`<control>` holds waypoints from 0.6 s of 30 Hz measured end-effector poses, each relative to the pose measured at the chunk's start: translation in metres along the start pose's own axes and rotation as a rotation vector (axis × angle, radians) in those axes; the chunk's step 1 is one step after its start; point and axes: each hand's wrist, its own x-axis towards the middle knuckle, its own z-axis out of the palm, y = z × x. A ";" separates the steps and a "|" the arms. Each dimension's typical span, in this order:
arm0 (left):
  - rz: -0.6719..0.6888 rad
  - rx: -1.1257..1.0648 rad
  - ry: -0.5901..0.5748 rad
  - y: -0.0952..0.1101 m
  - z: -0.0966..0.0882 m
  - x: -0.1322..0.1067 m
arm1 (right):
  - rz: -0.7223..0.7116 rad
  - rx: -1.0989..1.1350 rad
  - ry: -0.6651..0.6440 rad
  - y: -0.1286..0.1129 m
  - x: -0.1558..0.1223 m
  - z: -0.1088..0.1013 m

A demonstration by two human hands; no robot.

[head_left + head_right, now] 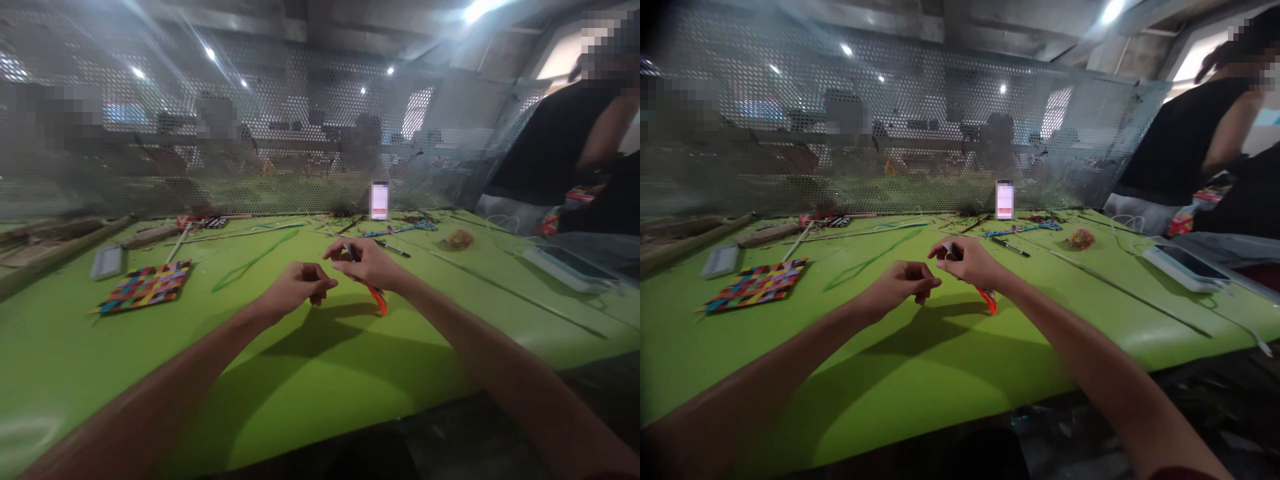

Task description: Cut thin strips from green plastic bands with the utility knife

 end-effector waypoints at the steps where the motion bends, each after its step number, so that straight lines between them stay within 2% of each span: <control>1: -0.001 0.007 0.006 -0.002 -0.001 0.001 | -0.001 -0.003 -0.002 0.001 0.001 -0.001; 6: -0.004 0.050 -0.012 -0.013 -0.006 0.007 | 0.006 -0.021 -0.037 0.003 0.001 -0.004; 11: -0.012 0.170 -0.018 -0.012 -0.007 0.007 | 0.018 -0.024 -0.107 0.000 -0.001 -0.005; 18: -0.079 0.216 -0.021 -0.009 -0.005 0.006 | -0.026 -0.159 -0.083 0.002 0.001 -0.006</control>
